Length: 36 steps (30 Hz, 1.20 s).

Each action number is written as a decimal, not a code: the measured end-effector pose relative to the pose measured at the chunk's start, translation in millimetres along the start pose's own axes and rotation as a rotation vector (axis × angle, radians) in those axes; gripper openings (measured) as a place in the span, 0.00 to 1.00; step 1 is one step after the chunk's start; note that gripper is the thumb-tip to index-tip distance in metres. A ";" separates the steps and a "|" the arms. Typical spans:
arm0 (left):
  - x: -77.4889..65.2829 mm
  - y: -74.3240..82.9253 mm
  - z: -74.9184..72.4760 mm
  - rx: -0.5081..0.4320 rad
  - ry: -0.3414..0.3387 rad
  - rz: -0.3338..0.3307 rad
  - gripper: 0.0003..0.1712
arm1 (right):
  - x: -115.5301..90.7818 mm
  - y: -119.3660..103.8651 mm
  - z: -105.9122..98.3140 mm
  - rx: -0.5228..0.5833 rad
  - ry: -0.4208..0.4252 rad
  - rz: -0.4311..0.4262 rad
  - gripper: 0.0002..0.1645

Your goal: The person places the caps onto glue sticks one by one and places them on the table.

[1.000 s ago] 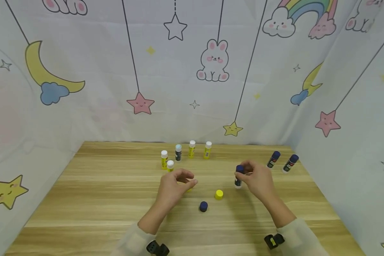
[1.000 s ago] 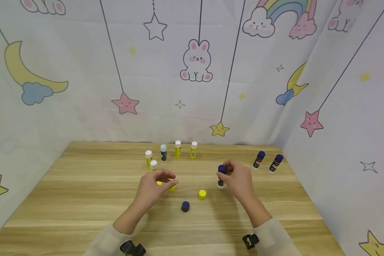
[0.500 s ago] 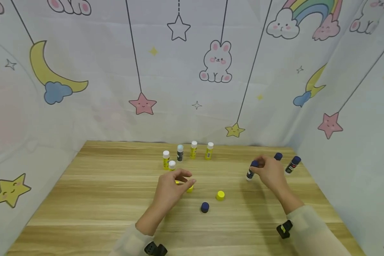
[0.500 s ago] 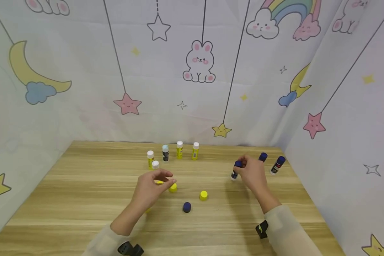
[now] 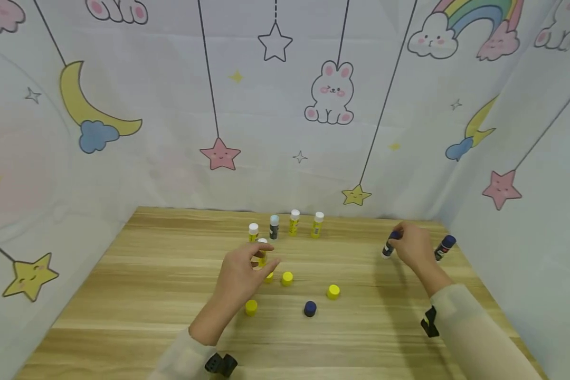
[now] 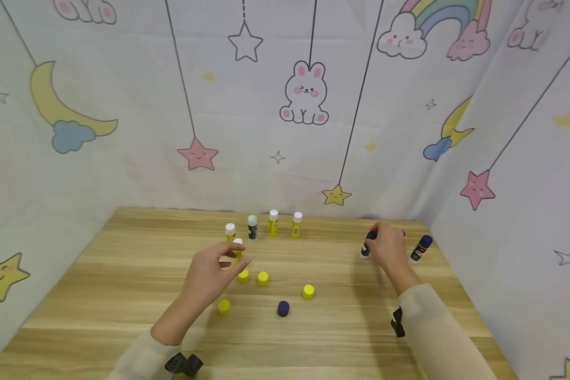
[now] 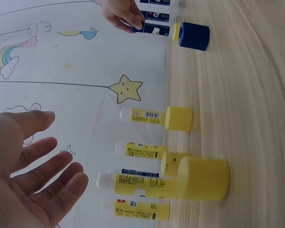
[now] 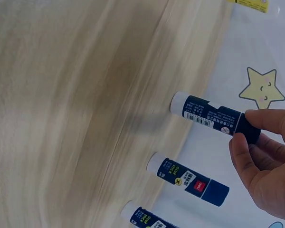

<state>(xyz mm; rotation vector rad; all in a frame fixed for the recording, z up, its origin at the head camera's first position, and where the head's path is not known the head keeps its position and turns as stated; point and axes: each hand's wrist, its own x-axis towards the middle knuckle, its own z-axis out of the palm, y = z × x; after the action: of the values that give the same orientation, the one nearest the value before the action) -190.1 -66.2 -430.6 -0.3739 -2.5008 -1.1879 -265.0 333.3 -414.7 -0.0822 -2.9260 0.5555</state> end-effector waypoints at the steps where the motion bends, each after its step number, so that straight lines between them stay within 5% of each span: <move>1: 0.4 -2.0 -2.1 0.012 0.004 -0.001 0.16 | 1.4 1.4 -0.7 0.002 0.002 -0.002 0.19; 18: -4.2 -26.4 -13.7 0.244 0.041 0.083 0.22 | 9.6 11.2 -7.9 -0.093 0.003 -0.041 0.22; 28: -13.6 -24.5 -10.1 0.259 -0.013 0.077 0.26 | 1.9 -0.7 -4.8 -0.114 0.096 -0.099 0.22; 36: -17.5 -20.3 -3.4 0.249 -0.033 0.111 0.26 | 0.6 -21.6 1.4 -0.050 0.042 -0.086 0.25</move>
<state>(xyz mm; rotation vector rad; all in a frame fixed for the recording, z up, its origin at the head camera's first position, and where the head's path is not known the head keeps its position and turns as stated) -181.2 -82.8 -449.9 -0.4614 -2.5788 -0.8222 -266.3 312.8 -407.9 0.0258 -2.8871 0.4612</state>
